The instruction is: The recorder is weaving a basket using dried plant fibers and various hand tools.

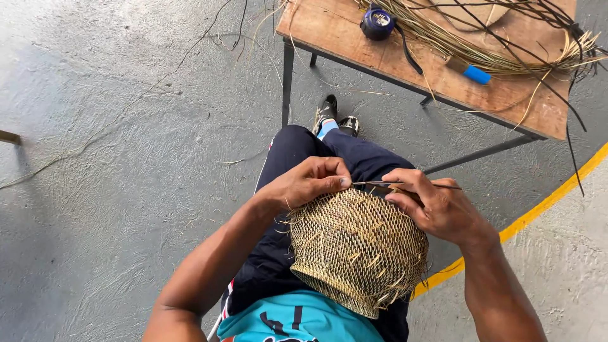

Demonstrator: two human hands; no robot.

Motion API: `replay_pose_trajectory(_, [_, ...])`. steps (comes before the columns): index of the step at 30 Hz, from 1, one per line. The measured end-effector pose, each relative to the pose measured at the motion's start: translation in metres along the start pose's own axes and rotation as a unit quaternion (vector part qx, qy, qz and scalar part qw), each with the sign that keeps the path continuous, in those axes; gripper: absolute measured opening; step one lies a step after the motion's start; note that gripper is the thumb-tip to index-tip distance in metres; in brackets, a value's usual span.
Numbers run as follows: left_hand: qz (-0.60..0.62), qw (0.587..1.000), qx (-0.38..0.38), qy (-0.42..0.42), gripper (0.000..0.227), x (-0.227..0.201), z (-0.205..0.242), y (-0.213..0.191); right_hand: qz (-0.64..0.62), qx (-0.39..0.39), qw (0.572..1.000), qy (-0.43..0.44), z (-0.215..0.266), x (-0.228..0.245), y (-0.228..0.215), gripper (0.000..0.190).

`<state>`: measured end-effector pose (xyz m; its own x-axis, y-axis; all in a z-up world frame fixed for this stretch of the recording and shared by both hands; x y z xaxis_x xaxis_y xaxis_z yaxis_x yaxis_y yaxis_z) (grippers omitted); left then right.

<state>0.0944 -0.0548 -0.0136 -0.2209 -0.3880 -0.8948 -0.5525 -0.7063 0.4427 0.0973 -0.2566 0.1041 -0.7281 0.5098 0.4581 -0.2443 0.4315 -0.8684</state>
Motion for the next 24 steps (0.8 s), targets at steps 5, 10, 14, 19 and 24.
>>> replay_pose_trajectory(5, [0.003,1.000,0.002,-0.020,0.025,-0.001,-0.001,0.001,-0.014,-0.003,1.000,0.010,0.003,-0.007,0.003,0.041])
replay_pose_trajectory(10, [0.016,1.000,0.007,0.004,0.027,0.000,0.001,0.001,-0.022,-0.057,0.998,0.021,0.014,-0.012,0.002,0.041])
replay_pose_trajectory(14, [-0.001,1.000,0.004,-0.003,0.028,0.000,0.003,0.001,-0.036,-0.070,0.996,0.039,0.022,-0.018,0.005,0.039])
replay_pose_trajectory(19, [-0.002,1.000,0.002,0.004,0.026,-0.002,0.004,0.002,-0.067,-0.081,0.994,0.034,0.030,-0.020,0.004,0.037])
replay_pose_trajectory(24, [0.011,1.000,0.004,0.010,0.025,0.007,0.008,-0.004,-0.113,-0.120,0.985,0.045,0.051,-0.035,-0.002,0.034])
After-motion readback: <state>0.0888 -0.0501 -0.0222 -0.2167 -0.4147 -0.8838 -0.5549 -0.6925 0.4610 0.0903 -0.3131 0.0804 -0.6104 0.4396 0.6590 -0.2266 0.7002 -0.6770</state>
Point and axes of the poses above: each hand's wrist, its own z-axis away from the middle knuckle, its own y-axis out of the palm, x = y × z, the point moved 5 cm from there along -z, towards the middle knuckle
